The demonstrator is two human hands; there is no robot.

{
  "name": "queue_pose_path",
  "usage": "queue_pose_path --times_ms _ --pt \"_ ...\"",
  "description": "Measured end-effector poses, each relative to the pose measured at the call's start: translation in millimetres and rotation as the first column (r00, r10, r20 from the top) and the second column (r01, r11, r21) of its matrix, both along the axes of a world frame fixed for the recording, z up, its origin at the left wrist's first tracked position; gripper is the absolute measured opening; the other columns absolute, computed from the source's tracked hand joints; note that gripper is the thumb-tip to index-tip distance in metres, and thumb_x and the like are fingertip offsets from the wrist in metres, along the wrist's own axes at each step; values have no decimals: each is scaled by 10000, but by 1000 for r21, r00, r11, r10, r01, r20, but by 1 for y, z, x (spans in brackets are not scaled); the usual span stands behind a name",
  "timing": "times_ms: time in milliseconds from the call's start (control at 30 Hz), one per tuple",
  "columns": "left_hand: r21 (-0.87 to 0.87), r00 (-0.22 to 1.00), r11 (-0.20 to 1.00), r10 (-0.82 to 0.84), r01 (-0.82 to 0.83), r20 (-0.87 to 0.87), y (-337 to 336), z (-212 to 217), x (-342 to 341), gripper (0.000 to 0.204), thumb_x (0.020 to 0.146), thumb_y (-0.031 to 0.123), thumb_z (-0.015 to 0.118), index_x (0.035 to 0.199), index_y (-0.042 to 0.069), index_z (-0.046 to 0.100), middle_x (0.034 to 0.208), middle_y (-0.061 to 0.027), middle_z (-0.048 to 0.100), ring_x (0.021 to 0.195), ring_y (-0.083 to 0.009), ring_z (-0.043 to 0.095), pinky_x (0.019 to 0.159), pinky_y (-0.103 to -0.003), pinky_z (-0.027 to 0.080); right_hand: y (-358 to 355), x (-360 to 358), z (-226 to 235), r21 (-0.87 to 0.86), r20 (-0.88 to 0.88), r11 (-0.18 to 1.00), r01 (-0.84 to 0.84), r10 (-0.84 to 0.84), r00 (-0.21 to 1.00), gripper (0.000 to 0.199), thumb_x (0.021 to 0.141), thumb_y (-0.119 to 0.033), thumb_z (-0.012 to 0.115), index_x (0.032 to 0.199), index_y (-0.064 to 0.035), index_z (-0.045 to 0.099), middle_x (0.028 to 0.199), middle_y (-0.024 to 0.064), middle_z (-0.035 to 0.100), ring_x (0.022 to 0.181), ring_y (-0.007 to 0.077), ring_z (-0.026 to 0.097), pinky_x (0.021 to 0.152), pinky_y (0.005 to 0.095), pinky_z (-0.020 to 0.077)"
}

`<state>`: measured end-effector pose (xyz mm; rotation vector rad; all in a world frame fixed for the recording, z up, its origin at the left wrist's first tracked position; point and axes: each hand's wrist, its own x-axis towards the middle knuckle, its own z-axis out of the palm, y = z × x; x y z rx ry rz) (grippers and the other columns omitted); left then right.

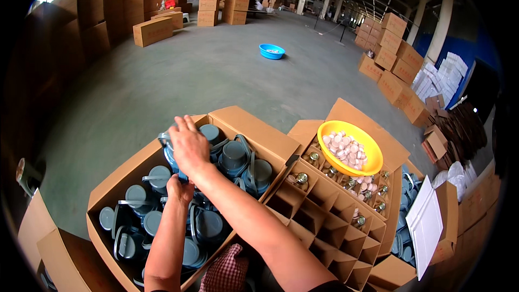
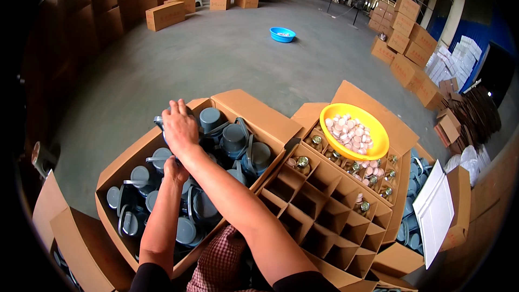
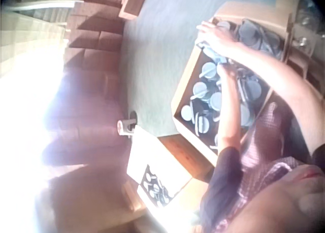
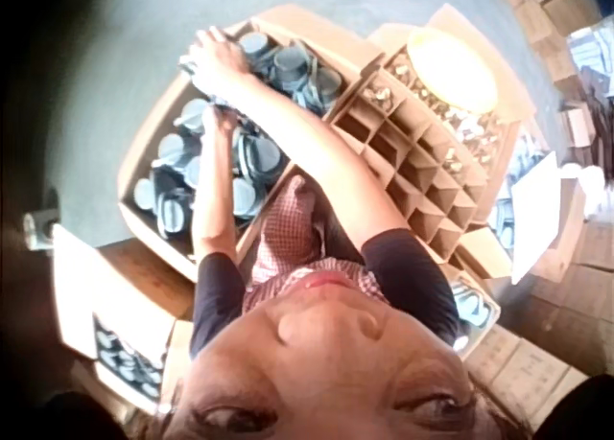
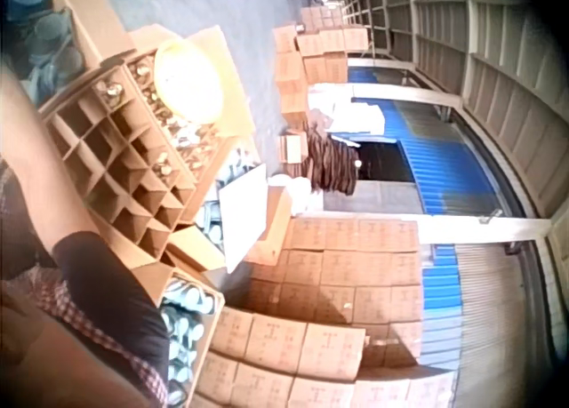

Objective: The person assembles thermos flasks by placing a glass liner into a plastic shell, inserting a small part, and then screwing on the bottom base. They repeat these actions for several units, picking components from large boxes and placing the completed units into a partitioned cardboard container.

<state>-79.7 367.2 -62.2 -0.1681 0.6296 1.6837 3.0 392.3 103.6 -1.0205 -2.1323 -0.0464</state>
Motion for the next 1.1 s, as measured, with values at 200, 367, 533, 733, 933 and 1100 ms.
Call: queue_pose_path --times_ms 200,367,533,733,933,1100 --pt "-77 984 983 -169 165 -57 -3 -38 -15 379 964 205 306 1214 -34 461 1203 -227 549 1110 -350 546 1006 -453 417 22 -15 -91 -112 66 994 -10 17 998 165 838 -96 513 975 -61 599 1222 107 553 1184 296 505 844 383 515" --pt "-4 972 996 -85 86 -220 -4 -45 -2 389 951 236 364 1219 -7 509 1152 -175 598 995 -324 586 897 -452 471 29 -31 -114 -108 26 991 -76 79 997 146 800 -77 550 922 -46 625 1180 107 571 1188 300 498 851 368 516" --pt "-5 959 998 -64 66 -275 -1 -34 0 323 932 174 397 1216 63 505 1129 -124 596 989 -268 590 843 -393 495 34 -24 -146 -604 82 791 -98 183 980 167 788 -31 568 931 -23 655 1091 164 627 1085 327 576 872 402 495" --pt "-259 720 958 -96 -119 -687 -4 16 18 519 820 -10 447 1336 44 434 1176 -134 581 889 -191 628 658 -282 499 26 44 -149 -468 -398 790 -396 212 893 153 828 -46 578 958 -26 656 1165 142 627 1075 305 599 889 373 487" --pt "175 -263 984 178 34 -948 52 45 44 510 722 -67 584 1216 55 562 1255 -123 567 1103 -295 583 909 -348 464 -8 143 -162 -496 -340 855 -154 -28 940 94 840 -75 616 906 -40 674 917 113 684 856 285 661 725 352 524" --pt "-158 -741 987 -96 14 -664 126 2 54 645 645 36 653 1276 66 520 1323 -184 510 1236 -339 476 1072 -402 334 -12 149 -171 -411 -352 896 -167 13 936 52 800 -73 620 836 -63 656 836 83 668 832 282 626 769 384 482"
